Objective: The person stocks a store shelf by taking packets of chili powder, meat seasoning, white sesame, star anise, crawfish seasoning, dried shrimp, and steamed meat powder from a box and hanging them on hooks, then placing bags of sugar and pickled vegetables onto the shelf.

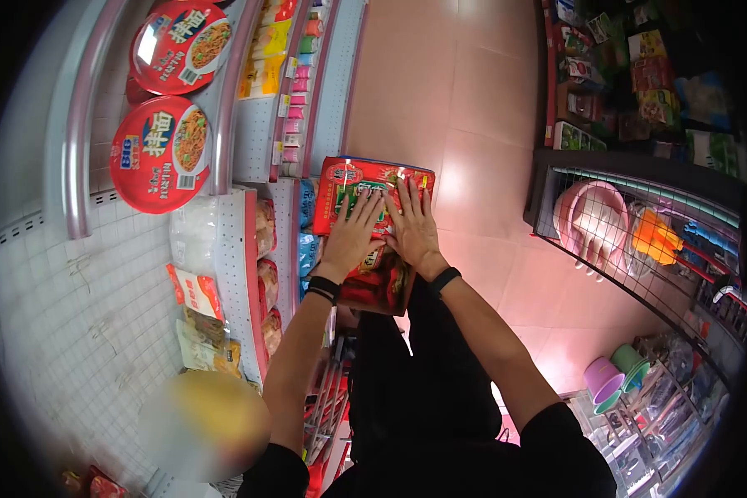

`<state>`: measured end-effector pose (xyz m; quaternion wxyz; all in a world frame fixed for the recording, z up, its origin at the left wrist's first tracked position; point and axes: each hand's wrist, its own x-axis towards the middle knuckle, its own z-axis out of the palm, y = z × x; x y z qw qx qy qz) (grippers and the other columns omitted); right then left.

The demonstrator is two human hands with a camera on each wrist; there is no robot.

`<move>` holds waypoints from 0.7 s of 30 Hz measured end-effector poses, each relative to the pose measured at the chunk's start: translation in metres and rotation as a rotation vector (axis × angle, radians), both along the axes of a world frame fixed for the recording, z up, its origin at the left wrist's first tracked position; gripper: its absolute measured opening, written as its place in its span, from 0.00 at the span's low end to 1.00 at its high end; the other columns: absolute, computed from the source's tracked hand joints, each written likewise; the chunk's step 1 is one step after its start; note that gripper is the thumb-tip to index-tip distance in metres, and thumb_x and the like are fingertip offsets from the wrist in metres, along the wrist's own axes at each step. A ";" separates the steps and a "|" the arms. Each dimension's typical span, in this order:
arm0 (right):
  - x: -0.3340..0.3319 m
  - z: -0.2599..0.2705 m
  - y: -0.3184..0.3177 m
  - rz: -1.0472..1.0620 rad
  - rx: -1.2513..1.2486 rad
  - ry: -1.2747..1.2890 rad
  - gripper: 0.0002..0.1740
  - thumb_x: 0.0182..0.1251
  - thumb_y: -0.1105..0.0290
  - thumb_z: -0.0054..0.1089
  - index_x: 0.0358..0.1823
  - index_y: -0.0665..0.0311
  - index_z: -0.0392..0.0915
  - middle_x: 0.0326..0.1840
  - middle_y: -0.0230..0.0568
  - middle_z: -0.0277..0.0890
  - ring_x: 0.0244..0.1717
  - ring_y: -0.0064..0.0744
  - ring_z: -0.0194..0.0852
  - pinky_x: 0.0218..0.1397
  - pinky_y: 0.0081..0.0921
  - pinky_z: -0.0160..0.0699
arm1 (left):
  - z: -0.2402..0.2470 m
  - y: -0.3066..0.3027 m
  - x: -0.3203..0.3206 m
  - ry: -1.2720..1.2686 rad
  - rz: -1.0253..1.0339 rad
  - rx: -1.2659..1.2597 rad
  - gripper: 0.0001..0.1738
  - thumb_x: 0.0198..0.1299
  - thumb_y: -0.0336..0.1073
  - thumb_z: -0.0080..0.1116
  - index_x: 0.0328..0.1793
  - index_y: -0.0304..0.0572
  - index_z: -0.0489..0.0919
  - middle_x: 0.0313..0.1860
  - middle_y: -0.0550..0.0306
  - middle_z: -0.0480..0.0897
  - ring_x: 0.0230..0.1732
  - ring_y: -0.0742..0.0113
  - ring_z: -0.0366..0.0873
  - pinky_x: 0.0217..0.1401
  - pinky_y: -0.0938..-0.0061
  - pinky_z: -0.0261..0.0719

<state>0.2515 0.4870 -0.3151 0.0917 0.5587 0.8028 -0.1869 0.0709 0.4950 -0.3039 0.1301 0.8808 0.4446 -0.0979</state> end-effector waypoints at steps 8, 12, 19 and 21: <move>-0.022 0.038 -0.053 0.017 0.189 0.318 0.40 0.64 0.59 0.64 0.75 0.69 0.65 0.84 0.63 0.48 0.86 0.62 0.39 0.86 0.59 0.40 | 0.047 -0.066 -0.024 -0.234 0.291 0.011 0.44 0.69 0.47 0.59 0.85 0.35 0.55 0.86 0.42 0.54 0.88 0.43 0.44 0.87 0.43 0.41; -0.074 0.073 -0.085 0.149 0.238 0.655 0.28 0.63 0.65 0.61 0.63 0.72 0.74 0.77 0.68 0.59 0.82 0.66 0.50 0.85 0.60 0.46 | 0.099 -0.111 -0.050 -0.524 0.490 0.039 0.37 0.69 0.33 0.53 0.83 0.34 0.58 0.85 0.38 0.54 0.87 0.44 0.47 0.87 0.46 0.43; -0.228 0.196 -0.121 0.487 0.346 1.200 0.22 0.57 0.76 0.61 0.55 0.71 0.75 0.69 0.63 0.69 0.73 0.65 0.65 0.76 0.55 0.66 | 0.211 -0.216 -0.157 -0.913 0.924 0.499 0.30 0.68 0.24 0.50 0.78 0.34 0.69 0.78 0.40 0.70 0.79 0.45 0.65 0.83 0.57 0.59; -0.275 0.246 -0.138 0.547 0.354 1.254 0.24 0.58 0.81 0.58 0.58 0.69 0.77 0.69 0.60 0.71 0.71 0.63 0.68 0.75 0.53 0.69 | 0.267 -0.253 -0.196 -0.867 1.048 0.714 0.29 0.68 0.24 0.51 0.77 0.35 0.70 0.77 0.41 0.71 0.78 0.46 0.67 0.82 0.59 0.61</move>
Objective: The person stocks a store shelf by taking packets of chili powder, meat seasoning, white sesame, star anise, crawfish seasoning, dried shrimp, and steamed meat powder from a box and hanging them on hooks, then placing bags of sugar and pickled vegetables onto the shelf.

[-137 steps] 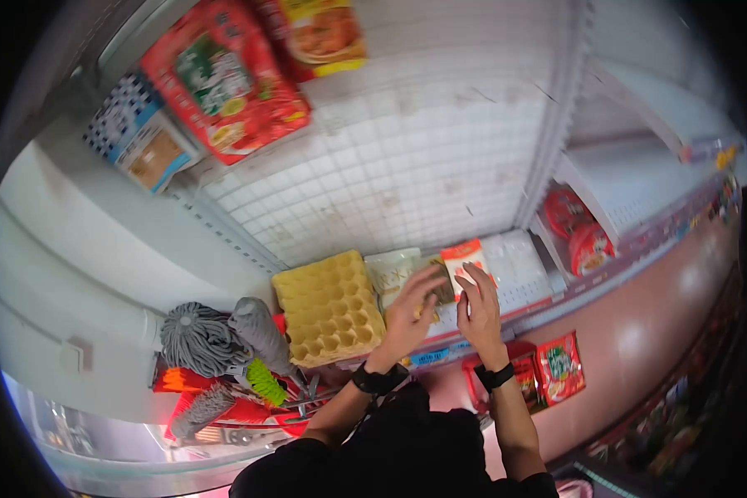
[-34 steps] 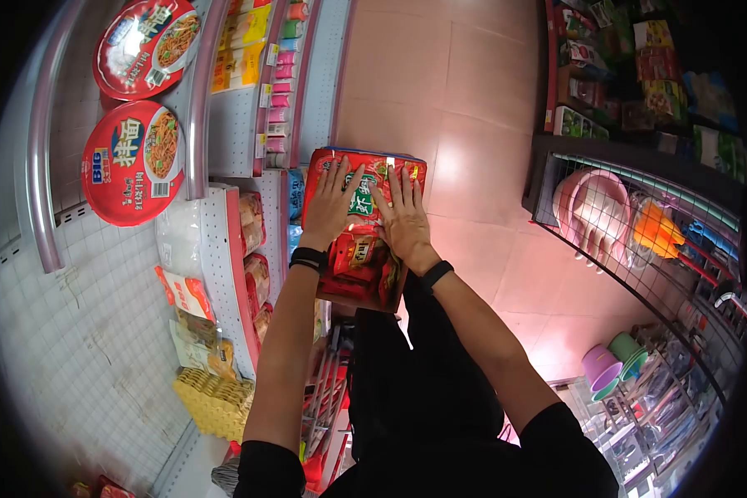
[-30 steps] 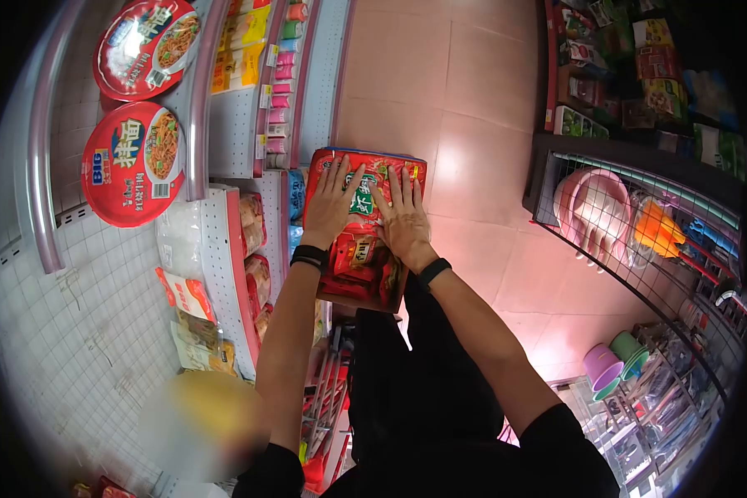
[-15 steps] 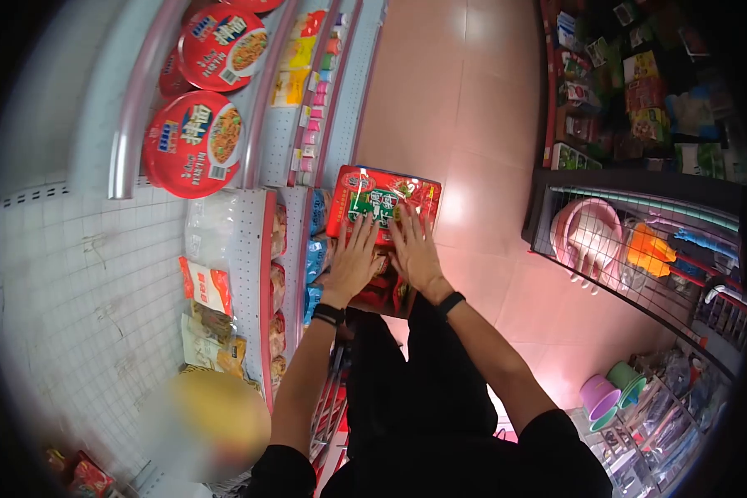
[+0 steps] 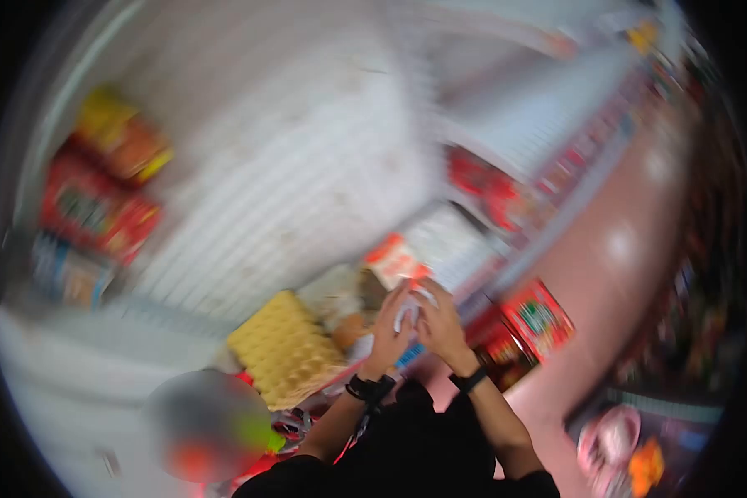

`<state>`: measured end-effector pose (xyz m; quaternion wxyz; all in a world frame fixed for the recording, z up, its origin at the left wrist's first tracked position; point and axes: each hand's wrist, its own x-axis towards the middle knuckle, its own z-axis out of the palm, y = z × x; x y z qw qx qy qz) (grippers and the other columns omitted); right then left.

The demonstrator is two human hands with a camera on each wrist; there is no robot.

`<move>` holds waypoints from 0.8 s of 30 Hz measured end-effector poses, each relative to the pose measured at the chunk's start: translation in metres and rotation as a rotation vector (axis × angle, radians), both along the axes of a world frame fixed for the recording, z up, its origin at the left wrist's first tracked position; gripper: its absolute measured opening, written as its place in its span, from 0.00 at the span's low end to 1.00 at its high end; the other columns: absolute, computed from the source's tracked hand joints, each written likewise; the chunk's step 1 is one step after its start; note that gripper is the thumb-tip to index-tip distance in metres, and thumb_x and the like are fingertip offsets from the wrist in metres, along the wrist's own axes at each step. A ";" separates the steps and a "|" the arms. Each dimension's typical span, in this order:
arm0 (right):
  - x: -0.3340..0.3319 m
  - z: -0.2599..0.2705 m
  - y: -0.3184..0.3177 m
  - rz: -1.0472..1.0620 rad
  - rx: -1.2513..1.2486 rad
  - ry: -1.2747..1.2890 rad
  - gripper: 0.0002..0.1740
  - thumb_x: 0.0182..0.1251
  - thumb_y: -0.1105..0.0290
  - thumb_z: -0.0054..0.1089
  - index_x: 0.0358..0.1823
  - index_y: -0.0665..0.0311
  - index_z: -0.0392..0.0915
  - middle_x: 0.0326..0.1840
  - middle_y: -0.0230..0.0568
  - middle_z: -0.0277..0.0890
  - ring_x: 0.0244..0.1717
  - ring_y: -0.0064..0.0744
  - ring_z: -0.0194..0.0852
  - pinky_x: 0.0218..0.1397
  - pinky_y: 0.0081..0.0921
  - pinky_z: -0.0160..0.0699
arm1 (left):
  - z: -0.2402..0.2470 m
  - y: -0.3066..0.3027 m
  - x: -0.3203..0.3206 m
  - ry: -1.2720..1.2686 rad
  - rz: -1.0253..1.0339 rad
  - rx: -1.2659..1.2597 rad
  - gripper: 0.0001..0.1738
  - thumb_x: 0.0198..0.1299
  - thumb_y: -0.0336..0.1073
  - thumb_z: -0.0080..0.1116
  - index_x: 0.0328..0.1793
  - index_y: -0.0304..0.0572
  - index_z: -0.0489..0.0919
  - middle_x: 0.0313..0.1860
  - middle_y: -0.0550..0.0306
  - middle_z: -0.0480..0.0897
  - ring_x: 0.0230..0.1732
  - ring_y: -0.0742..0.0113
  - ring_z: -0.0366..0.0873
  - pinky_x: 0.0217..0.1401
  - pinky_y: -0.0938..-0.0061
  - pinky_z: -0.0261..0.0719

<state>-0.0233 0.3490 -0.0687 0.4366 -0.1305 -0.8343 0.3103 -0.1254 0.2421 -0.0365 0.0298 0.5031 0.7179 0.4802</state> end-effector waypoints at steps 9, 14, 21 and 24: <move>-0.186 0.202 -0.094 0.397 0.301 0.285 0.21 0.60 0.84 0.57 0.57 0.69 0.78 0.63 0.53 0.76 0.62 0.57 0.77 0.64 0.45 0.78 | 0.177 -0.184 -0.155 0.145 0.498 0.659 0.23 0.70 0.24 0.51 0.71 0.32 0.73 0.75 0.44 0.73 0.77 0.54 0.67 0.81 0.60 0.59; -0.262 0.293 -0.128 0.365 0.257 0.446 0.22 0.65 0.82 0.57 0.61 0.70 0.75 0.62 0.57 0.76 0.62 0.55 0.77 0.63 0.41 0.78 | 0.247 -0.219 -0.218 0.173 0.610 0.708 0.34 0.70 0.21 0.51 0.82 0.36 0.59 0.83 0.42 0.60 0.85 0.55 0.55 0.85 0.58 0.51; -0.316 0.329 -0.127 0.477 -0.186 0.304 0.16 0.75 0.69 0.61 0.57 0.73 0.77 0.42 0.47 0.85 0.44 0.38 0.87 0.48 0.31 0.84 | 0.251 -0.224 -0.251 -0.177 0.419 0.750 0.35 0.73 0.25 0.50 0.84 0.34 0.54 0.82 0.42 0.61 0.82 0.57 0.59 0.83 0.62 0.55; -0.306 0.332 -0.130 0.702 -0.380 0.166 0.15 0.77 0.67 0.61 0.55 0.73 0.80 0.43 0.37 0.85 0.39 0.20 0.83 0.41 0.22 0.82 | 0.250 -0.227 -0.248 -0.193 0.371 0.854 0.34 0.74 0.24 0.50 0.83 0.32 0.55 0.77 0.45 0.68 0.76 0.61 0.67 0.79 0.66 0.63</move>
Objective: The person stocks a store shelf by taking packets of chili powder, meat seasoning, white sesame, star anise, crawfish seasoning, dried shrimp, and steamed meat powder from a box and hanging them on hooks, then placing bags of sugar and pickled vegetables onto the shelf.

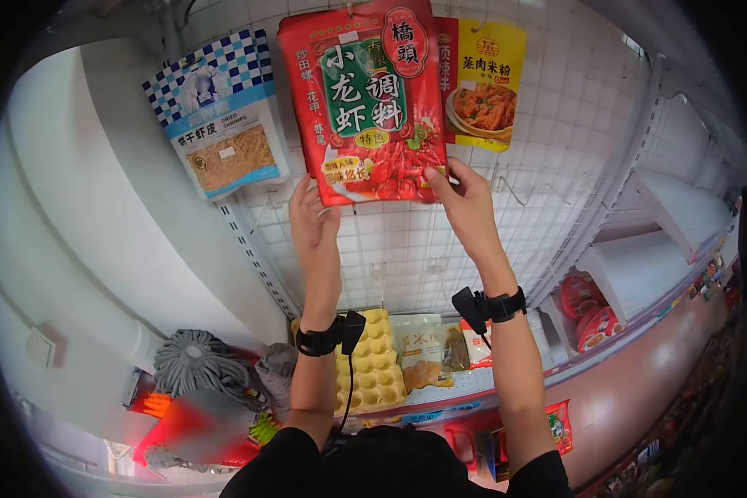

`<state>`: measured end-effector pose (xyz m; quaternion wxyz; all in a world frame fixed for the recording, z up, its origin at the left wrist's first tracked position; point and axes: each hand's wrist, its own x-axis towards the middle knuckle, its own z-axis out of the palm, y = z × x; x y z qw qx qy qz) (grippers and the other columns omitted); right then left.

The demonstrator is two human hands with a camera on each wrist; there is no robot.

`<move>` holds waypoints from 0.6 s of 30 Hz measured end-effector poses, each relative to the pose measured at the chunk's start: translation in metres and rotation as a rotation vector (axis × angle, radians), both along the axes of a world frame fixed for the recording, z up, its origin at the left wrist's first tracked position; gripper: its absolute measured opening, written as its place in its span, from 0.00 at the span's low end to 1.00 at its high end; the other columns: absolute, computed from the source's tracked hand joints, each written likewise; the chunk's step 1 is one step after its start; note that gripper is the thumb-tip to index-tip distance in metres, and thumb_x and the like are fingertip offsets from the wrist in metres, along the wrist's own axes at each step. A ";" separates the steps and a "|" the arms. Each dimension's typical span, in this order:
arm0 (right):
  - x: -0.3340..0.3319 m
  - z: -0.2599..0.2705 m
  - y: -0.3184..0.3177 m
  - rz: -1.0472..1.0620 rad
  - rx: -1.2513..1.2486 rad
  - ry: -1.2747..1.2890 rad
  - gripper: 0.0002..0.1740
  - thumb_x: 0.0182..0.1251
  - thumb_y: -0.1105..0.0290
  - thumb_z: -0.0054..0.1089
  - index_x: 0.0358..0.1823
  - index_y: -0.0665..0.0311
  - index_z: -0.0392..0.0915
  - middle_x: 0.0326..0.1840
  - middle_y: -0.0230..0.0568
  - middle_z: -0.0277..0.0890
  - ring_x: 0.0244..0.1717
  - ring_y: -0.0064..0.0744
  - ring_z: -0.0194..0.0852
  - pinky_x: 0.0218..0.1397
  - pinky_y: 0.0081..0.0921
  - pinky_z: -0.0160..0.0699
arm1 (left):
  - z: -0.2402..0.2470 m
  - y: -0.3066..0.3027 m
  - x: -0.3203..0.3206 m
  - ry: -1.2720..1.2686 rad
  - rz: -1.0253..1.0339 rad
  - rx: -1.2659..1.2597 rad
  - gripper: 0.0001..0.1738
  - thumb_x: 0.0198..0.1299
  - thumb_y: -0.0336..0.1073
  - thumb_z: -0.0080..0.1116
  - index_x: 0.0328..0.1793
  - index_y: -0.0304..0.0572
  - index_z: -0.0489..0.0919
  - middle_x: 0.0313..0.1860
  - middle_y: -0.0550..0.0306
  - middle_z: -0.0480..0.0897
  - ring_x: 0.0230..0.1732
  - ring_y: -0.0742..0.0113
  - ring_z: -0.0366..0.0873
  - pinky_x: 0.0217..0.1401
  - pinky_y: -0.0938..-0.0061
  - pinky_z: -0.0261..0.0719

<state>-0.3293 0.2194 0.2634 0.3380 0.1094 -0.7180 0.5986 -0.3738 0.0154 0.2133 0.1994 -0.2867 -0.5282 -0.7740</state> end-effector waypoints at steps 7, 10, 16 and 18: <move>0.011 0.000 -0.005 0.279 -0.160 -0.006 0.14 0.79 0.68 0.59 0.56 0.71 0.81 0.41 0.36 0.85 0.34 0.20 0.81 0.35 0.22 0.85 | 0.022 -0.010 0.017 -0.023 -0.085 0.056 0.20 0.73 0.24 0.55 0.69 0.24 0.71 0.61 0.52 0.81 0.59 0.72 0.79 0.66 0.73 0.76; 0.014 -0.004 -0.007 0.253 -0.166 0.013 0.14 0.79 0.69 0.58 0.57 0.72 0.81 0.42 0.36 0.85 0.34 0.20 0.81 0.36 0.22 0.86 | 0.022 -0.012 0.020 0.028 -0.051 0.053 0.19 0.72 0.23 0.56 0.67 0.26 0.73 0.58 0.53 0.83 0.57 0.73 0.80 0.63 0.75 0.78; 0.025 -0.008 -0.016 0.260 -0.168 0.021 0.16 0.79 0.68 0.58 0.58 0.73 0.81 0.43 0.38 0.86 0.34 0.21 0.81 0.35 0.23 0.86 | 0.025 -0.025 0.030 0.025 -0.074 0.038 0.19 0.71 0.22 0.57 0.66 0.27 0.73 0.59 0.54 0.82 0.58 0.72 0.80 0.63 0.75 0.79; 0.030 -0.007 -0.021 0.277 -0.185 0.046 0.16 0.79 0.68 0.59 0.58 0.74 0.81 0.44 0.38 0.86 0.35 0.21 0.82 0.35 0.23 0.87 | 0.026 -0.030 0.033 0.010 -0.098 0.038 0.19 0.71 0.23 0.58 0.66 0.27 0.73 0.59 0.53 0.82 0.58 0.72 0.79 0.64 0.74 0.78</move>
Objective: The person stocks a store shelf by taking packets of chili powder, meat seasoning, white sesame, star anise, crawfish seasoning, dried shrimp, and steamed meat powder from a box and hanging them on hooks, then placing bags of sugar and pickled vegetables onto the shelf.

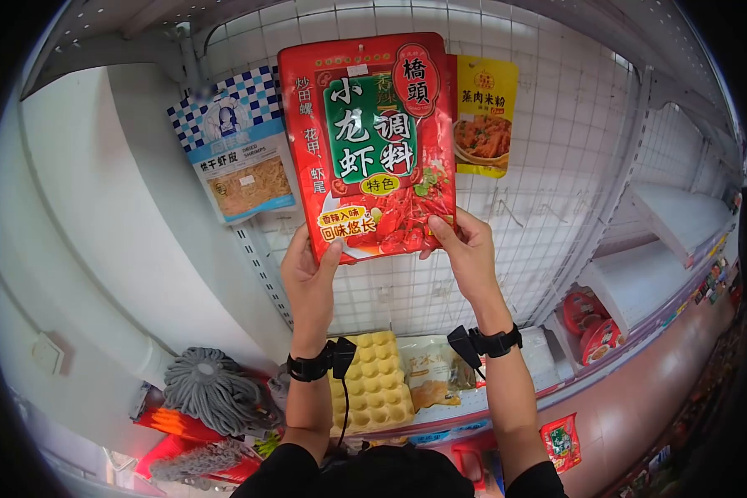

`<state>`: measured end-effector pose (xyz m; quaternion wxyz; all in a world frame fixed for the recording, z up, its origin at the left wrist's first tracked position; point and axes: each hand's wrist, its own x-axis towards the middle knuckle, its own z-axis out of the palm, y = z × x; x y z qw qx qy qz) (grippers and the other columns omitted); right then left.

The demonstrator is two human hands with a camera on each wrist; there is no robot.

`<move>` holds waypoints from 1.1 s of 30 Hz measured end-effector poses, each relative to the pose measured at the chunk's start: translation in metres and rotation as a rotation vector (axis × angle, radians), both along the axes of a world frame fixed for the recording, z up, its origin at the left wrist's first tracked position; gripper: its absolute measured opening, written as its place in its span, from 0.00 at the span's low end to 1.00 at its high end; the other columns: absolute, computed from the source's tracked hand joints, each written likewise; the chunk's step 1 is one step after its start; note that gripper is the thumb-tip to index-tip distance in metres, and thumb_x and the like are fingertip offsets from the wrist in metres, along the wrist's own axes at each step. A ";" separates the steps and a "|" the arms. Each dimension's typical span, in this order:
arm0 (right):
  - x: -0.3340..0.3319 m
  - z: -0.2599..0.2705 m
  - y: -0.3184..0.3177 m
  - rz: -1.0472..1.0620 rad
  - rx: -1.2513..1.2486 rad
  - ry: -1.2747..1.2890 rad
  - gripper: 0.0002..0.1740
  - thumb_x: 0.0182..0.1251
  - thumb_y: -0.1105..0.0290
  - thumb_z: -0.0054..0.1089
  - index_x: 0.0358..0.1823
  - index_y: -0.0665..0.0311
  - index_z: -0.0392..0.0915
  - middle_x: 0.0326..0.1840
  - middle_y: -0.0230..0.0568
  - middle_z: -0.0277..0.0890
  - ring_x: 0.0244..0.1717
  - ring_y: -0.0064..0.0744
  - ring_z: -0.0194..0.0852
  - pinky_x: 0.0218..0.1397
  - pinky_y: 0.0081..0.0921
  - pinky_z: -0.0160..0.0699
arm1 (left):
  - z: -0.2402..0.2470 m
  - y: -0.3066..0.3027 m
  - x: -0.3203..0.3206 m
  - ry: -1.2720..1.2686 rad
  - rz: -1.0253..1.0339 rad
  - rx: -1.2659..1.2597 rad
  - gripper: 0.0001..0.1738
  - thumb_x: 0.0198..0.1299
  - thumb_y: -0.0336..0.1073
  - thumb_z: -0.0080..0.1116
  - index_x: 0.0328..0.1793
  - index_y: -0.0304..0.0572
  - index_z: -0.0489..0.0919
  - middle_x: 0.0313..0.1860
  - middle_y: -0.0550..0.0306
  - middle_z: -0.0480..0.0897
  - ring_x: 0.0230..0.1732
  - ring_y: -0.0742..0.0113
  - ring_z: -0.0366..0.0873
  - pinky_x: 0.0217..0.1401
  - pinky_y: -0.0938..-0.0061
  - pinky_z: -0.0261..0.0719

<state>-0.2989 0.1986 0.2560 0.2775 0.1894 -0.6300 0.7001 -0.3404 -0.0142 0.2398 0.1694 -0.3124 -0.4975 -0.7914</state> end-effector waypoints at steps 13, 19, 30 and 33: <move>0.049 -0.064 0.018 -0.066 -0.188 -0.019 0.14 0.78 0.70 0.59 0.55 0.74 0.82 0.45 0.40 0.86 0.37 0.26 0.84 0.36 0.27 0.89 | -0.020 0.006 0.033 0.011 -0.121 -0.145 0.18 0.70 0.22 0.59 0.64 0.28 0.75 0.56 0.54 0.84 0.56 0.73 0.79 0.62 0.73 0.76; 0.136 -0.198 0.071 -0.137 -0.392 -0.440 0.16 0.77 0.65 0.62 0.57 0.69 0.81 0.41 0.33 0.85 0.34 0.20 0.82 0.34 0.24 0.86 | -0.089 0.048 0.057 -0.230 -0.296 -0.635 0.17 0.69 0.26 0.63 0.62 0.31 0.78 0.53 0.58 0.85 0.49 0.76 0.79 0.54 0.74 0.78; 0.149 -0.288 -0.023 -0.841 -0.995 -0.748 0.20 0.74 0.62 0.67 0.59 0.65 0.75 0.48 0.33 0.82 0.47 0.22 0.80 0.54 0.23 0.80 | -0.236 0.065 -0.031 -0.964 -0.982 -0.762 0.27 0.74 0.36 0.61 0.74 0.36 0.69 0.66 0.52 0.78 0.61 0.62 0.80 0.60 0.64 0.85; 0.149 -0.348 -0.048 -1.110 -0.712 -1.010 0.31 0.71 0.66 0.67 0.70 0.70 0.66 0.59 0.44 0.78 0.53 0.33 0.81 0.57 0.30 0.80 | -0.293 0.069 -0.029 -1.160 -1.110 -0.838 0.24 0.74 0.36 0.60 0.72 0.38 0.70 0.64 0.50 0.78 0.61 0.60 0.82 0.56 0.61 0.89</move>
